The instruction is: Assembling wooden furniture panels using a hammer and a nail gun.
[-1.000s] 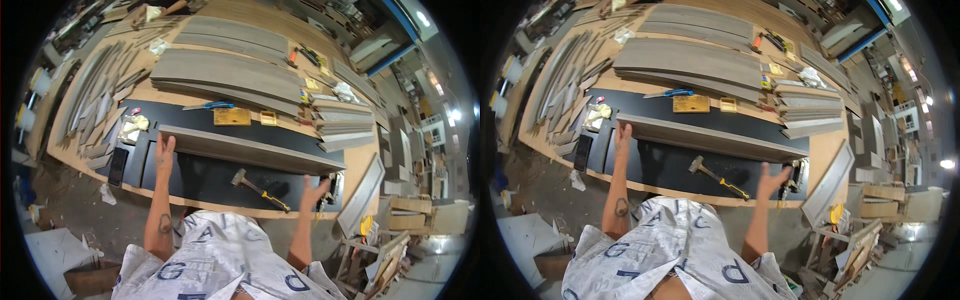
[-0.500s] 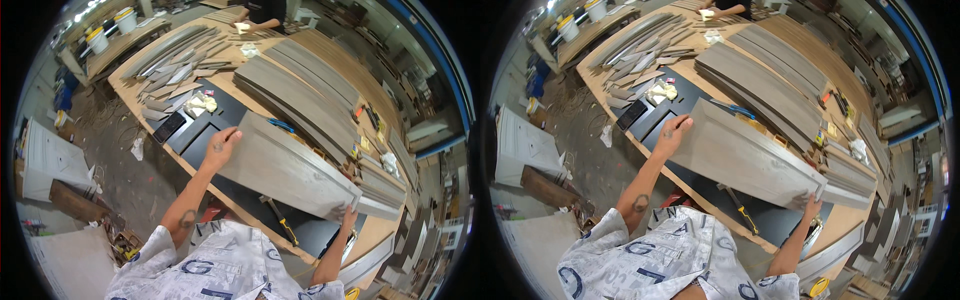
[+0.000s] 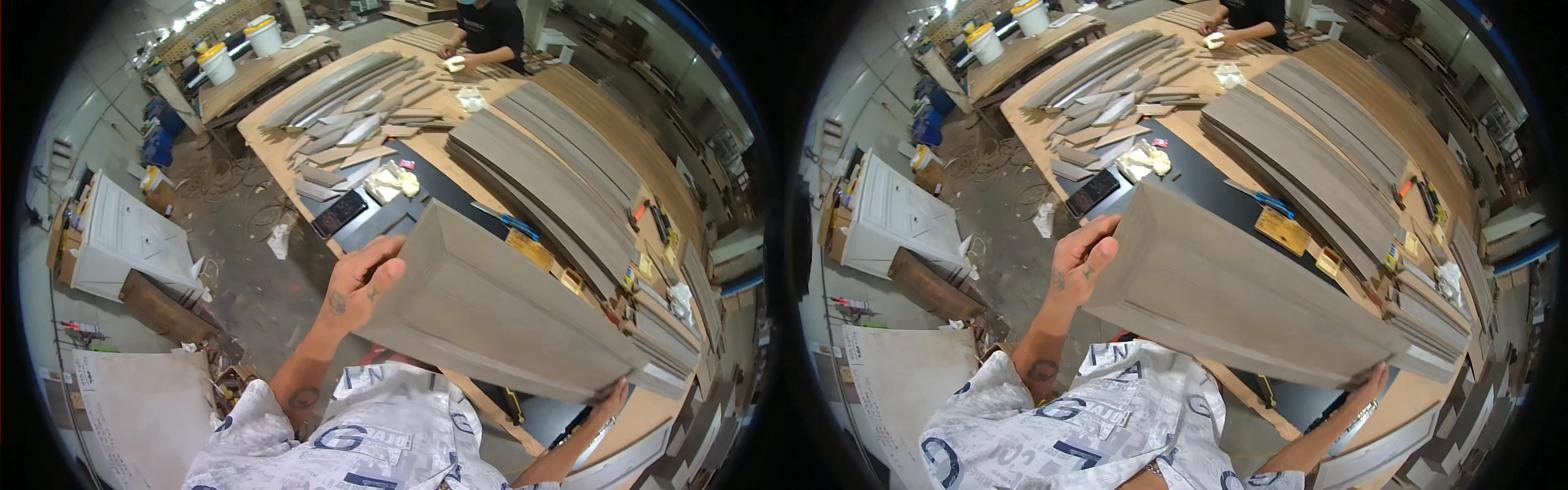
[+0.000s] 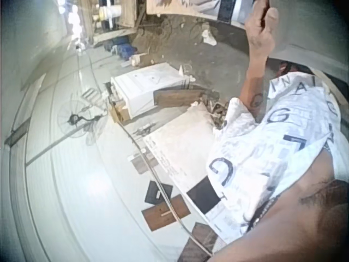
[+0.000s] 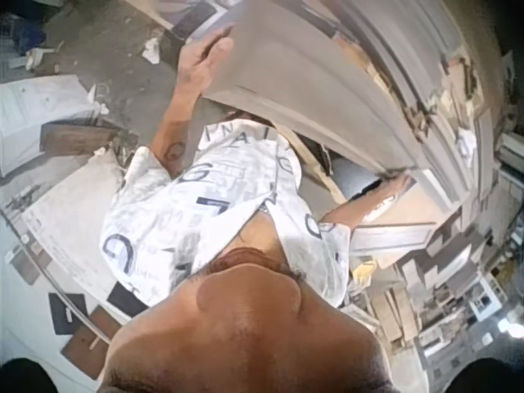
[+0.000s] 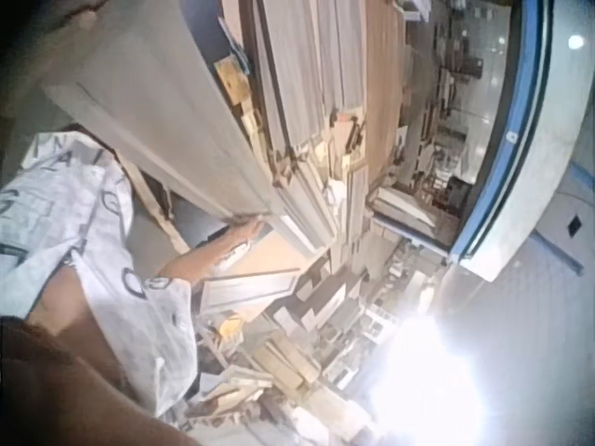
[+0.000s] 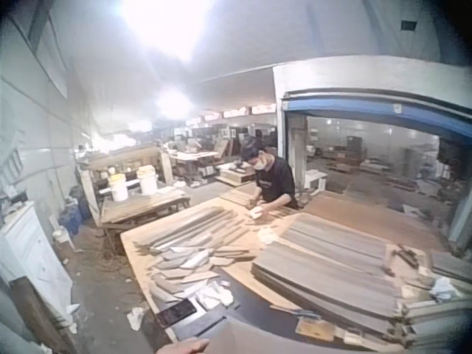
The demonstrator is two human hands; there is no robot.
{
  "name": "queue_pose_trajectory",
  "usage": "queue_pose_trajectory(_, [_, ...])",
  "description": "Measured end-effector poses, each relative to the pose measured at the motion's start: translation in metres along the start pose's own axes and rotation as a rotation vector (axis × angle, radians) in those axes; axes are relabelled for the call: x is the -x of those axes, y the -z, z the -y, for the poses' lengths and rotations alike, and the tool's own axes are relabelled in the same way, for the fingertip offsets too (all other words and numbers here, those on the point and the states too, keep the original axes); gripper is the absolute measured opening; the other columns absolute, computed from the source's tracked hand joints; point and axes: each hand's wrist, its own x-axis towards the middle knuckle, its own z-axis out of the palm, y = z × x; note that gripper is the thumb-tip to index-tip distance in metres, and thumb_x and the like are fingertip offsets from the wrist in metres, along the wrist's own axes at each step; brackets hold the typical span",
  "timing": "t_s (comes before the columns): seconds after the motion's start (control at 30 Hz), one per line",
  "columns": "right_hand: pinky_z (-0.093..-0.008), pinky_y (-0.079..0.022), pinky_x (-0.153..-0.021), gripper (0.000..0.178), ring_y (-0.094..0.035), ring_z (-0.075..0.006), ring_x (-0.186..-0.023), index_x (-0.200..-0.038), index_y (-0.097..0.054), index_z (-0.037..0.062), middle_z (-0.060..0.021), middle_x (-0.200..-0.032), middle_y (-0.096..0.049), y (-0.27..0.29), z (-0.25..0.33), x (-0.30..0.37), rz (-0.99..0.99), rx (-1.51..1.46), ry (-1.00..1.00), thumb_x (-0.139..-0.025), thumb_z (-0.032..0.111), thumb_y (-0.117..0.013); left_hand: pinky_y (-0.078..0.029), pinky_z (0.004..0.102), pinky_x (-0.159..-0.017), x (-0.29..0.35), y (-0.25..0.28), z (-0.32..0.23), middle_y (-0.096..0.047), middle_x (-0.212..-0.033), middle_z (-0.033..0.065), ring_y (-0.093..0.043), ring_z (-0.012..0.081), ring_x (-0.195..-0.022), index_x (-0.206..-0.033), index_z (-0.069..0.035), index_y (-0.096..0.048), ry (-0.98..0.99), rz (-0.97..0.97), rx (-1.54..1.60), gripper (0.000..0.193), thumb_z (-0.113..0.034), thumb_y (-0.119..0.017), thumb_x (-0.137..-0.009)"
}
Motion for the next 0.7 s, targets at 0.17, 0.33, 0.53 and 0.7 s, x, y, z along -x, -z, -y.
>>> queue_pose_trajectory(0.17, [-0.0333, -0.045, -0.091, 0.046, -0.056, -0.0189, -0.102, -0.122, -0.062, -0.0010, -0.0083, -0.112, -0.064, 0.038, 0.078, 0.081, -0.195, 0.007, 0.023, -0.097, 0.037, -0.065, -0.047, 0.0278, -0.084, -0.019, 0.004, -0.012, -0.068, -0.103, 0.0082, -0.061, 0.0150, -0.094, -0.127, 0.003, -0.063, -0.025, 0.116, 0.060, 0.046, -0.034, -0.062, -0.100])
queue_pose_trajectory(0.33, [-0.0360, -0.047, -0.085, 0.045, -0.060, -0.0203, -0.093, -0.113, -0.068, -0.0034, -0.0090, -0.098, -0.069, 0.066, 0.106, 0.124, 0.123, 0.760, -0.176, -0.095, 0.037, -0.066, -0.035, 0.0279, -0.109, -0.046, 0.046, 0.063, -0.058, -0.141, 0.0064, -0.051, 0.0161, -0.128, -0.142, -0.004, -0.055, 0.504, 0.243, 0.211, 0.052, -0.015, -0.064, -0.092])
queue_pose_trajectory(0.53, [-0.0369, -0.049, -0.067, 0.047, -0.064, -0.0194, -0.071, -0.090, -0.072, -0.0064, -0.0145, -0.069, -0.065, 0.080, 0.098, 0.202, 0.412, 1.253, -0.127, -0.086, 0.040, -0.072, -0.051, 0.0353, -0.096, -0.034, 0.081, 0.132, -0.064, -0.124, 0.0204, -0.066, 0.0274, -0.105, -0.127, 0.013, -0.058, 0.953, 0.040, 0.758, 0.049, -0.001, -0.054, -0.081])
queue_pose_trajectory(0.7, [-0.0401, -0.051, -0.068, 0.055, -0.068, -0.0269, -0.069, -0.088, -0.073, -0.0049, -0.0203, -0.071, -0.068, 0.047, 0.147, 0.220, 0.502, 1.266, -0.678, -0.082, 0.050, -0.072, -0.052, 0.0379, -0.093, -0.037, 0.084, 0.181, -0.065, -0.115, 0.0231, -0.065, 0.0302, -0.102, -0.120, 0.015, -0.059, 1.049, 0.031, 0.837, 0.043, -0.002, -0.055, -0.081])
